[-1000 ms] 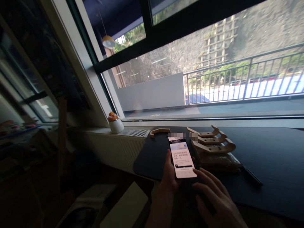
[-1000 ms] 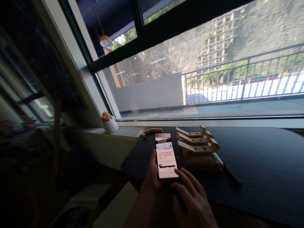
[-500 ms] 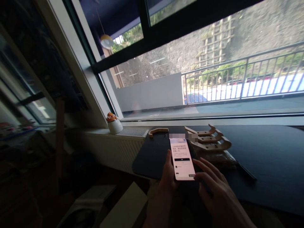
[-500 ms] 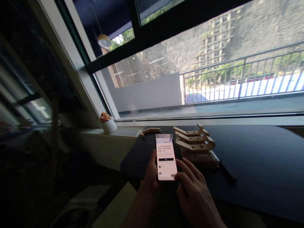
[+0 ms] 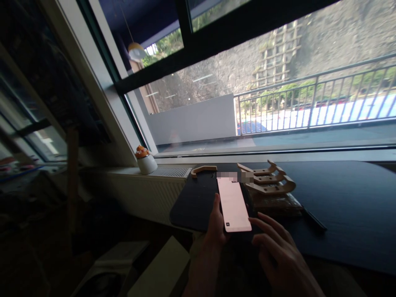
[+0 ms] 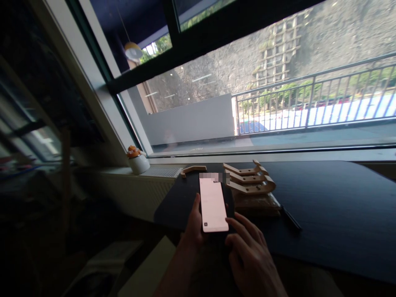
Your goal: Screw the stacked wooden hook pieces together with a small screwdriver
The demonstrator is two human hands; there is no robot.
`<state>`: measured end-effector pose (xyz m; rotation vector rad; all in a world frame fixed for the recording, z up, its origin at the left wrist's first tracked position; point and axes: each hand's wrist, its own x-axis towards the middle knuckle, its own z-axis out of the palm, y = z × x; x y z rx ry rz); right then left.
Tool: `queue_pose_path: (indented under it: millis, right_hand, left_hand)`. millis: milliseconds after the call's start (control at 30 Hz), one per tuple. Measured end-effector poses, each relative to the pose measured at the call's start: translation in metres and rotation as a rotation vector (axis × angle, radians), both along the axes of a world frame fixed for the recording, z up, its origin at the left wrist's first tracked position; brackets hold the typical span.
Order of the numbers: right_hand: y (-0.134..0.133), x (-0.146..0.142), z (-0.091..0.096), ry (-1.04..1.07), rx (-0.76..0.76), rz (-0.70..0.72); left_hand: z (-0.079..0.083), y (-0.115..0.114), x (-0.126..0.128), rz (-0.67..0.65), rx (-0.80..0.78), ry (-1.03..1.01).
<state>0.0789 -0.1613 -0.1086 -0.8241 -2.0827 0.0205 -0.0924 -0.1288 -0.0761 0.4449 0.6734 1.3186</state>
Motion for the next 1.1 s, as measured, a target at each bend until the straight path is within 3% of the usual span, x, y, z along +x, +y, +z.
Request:
queue_pose_path:
  millis: [267, 700, 1100]
  right_hand:
    - [-0.002, -0.001, -0.003, -0.037, 0.051, 0.024]
    - [-0.005, -0.002, -0.004, -0.146, 0.059, 0.072]
    - [-0.003, 0.005, -0.004, -0.071, 0.080, 0.053]
  left_hand:
    - [-0.012, 0.006, -0.002, -0.007, 0.046, -0.064]
    - [-0.005, 0.004, -0.001, 0.015, 0.016, -0.052]
    - [-0.007, 0.004, -0.001, 0.027, 0.028, -0.069]
